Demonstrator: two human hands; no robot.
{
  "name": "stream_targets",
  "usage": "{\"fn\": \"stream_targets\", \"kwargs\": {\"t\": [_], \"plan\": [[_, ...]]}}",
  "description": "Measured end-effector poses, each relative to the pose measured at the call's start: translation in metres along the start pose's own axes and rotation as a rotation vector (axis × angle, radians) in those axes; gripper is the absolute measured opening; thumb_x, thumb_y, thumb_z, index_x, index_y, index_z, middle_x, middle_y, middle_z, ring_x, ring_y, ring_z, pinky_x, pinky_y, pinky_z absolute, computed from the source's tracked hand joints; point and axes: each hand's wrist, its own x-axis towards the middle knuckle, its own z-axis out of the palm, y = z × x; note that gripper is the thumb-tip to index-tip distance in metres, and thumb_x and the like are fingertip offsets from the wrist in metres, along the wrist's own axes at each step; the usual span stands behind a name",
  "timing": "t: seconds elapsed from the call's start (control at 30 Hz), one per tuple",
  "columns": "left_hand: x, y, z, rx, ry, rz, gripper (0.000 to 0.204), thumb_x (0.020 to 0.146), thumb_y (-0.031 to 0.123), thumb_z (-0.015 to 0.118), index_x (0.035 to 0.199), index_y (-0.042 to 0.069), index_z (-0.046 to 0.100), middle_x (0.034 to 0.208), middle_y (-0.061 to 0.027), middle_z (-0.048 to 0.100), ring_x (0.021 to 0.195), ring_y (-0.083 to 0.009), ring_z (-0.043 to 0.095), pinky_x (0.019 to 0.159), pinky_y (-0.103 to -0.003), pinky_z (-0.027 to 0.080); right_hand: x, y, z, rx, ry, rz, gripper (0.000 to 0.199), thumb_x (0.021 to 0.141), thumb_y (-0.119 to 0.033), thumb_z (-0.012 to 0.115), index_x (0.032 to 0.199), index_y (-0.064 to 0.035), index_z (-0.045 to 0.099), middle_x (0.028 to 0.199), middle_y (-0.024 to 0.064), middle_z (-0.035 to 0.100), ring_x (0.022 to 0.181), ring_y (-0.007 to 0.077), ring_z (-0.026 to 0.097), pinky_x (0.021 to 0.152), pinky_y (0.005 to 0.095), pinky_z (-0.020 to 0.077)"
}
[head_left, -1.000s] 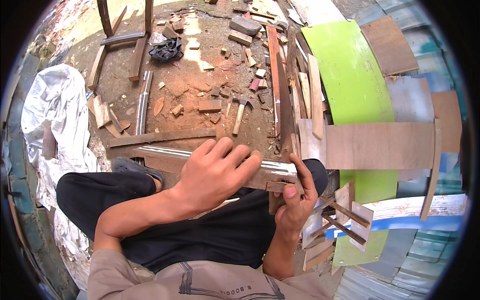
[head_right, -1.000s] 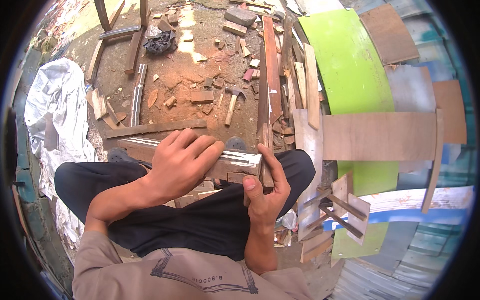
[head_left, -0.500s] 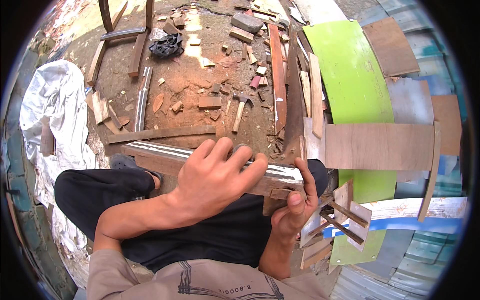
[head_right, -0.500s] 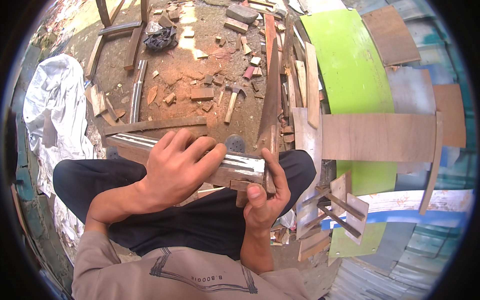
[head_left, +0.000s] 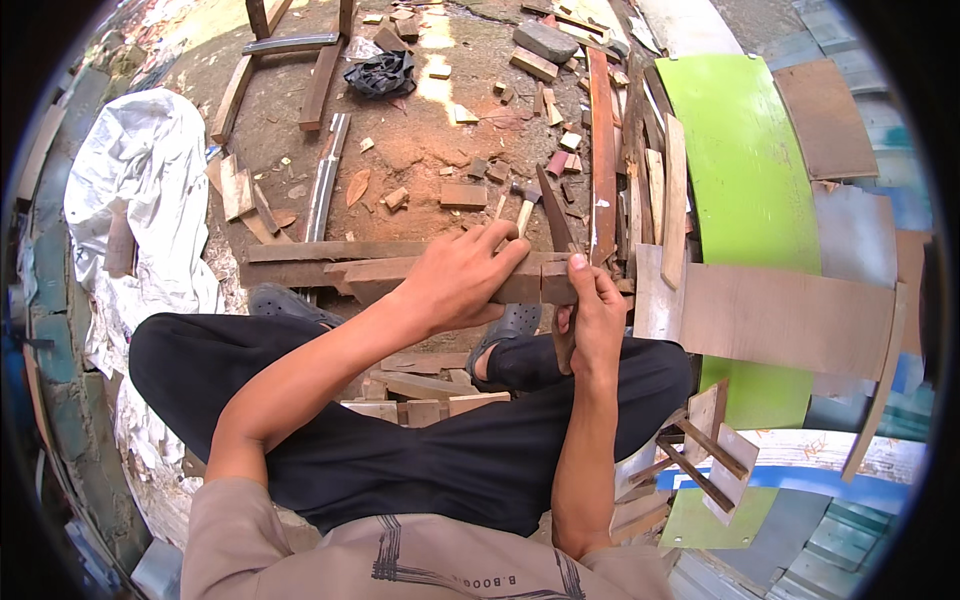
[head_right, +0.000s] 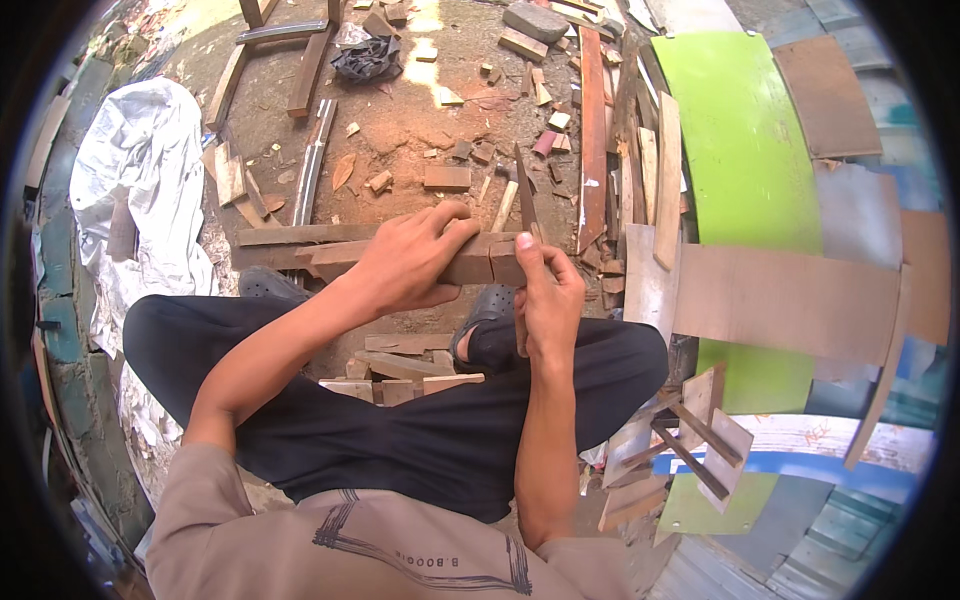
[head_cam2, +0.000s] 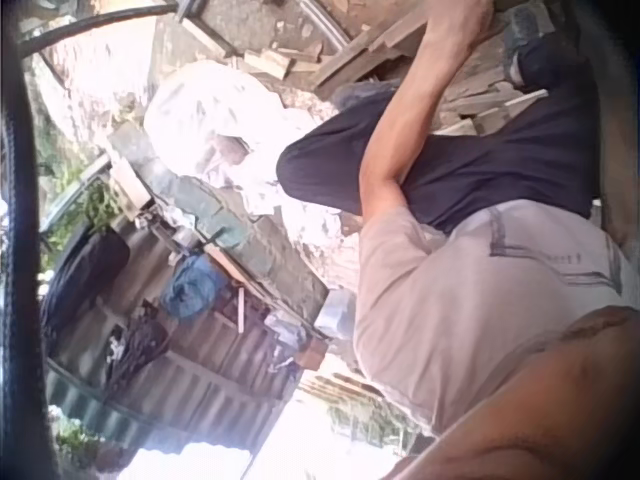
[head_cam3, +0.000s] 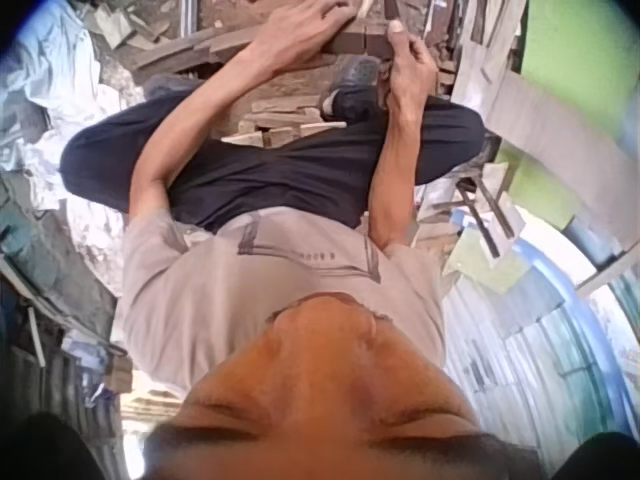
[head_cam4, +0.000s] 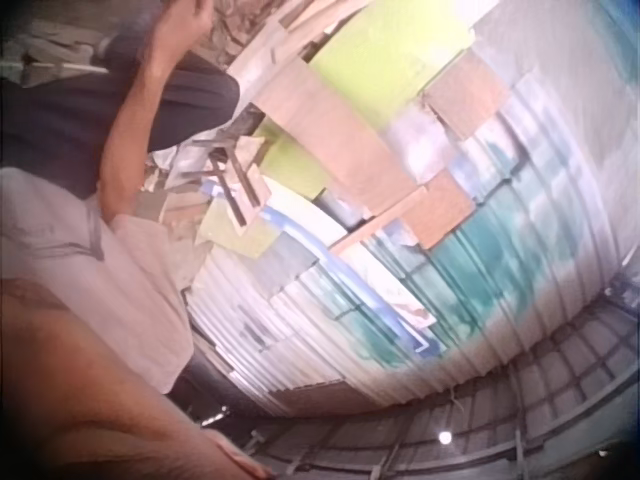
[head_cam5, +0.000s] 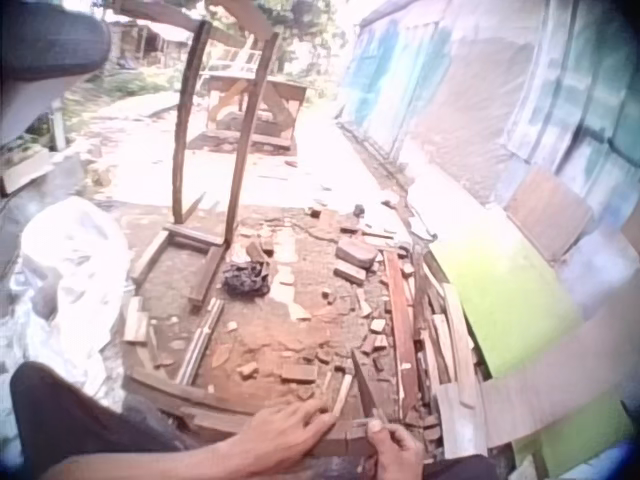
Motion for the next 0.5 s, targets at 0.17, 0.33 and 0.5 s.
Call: {"fn": "stream_targets", "kwargs": {"t": [0.17,0.33,0.5], "plan": [[-0.022,-0.063,0.051,-0.045,-0.144,-0.029,0.081,0.066,0.025,0.084,0.138,0.007,0.052,0.124,-0.0173,0.054,0.107,-0.0361,0.063,0.088,-0.044,0.055,0.039,0.048,0.004,-0.589,-0.033,0.012,0.049,0.090,-0.050,0.076,0.092,-0.0014,0.075,0.068,0.0097,0.067,0.061,0.0187,0.063,0.061,0.0331,0.0489],[-0.056,-0.127,0.086,0.010,-0.471,-0.111,0.086,0.070,0.028,0.081,0.146,0.005,0.048,0.126,-0.0190,0.054,0.112,-0.0367,0.061,0.091,-0.045,0.054,0.048,0.089,0.010,-0.672,-0.046,0.029,0.044,0.092,-0.045,0.073,0.100,-0.0021,0.076,0.081,0.0182,0.073,0.079,0.0263,0.071,0.077,0.0365,0.0534],[-0.077,-0.185,0.113,0.045,-0.549,-0.273,0.095,0.071,0.027,0.079,0.154,0.005,0.038,0.126,-0.0200,0.056,0.116,-0.0378,0.059,0.093,-0.046,0.053,0.050,0.095,0.021,-0.562,-0.076,-0.034,0.034,0.094,-0.033,0.074,0.101,0.0001,0.075,0.086,0.0164,0.074,0.081,0.0213,0.071,0.077,0.0336,0.0530]]}}
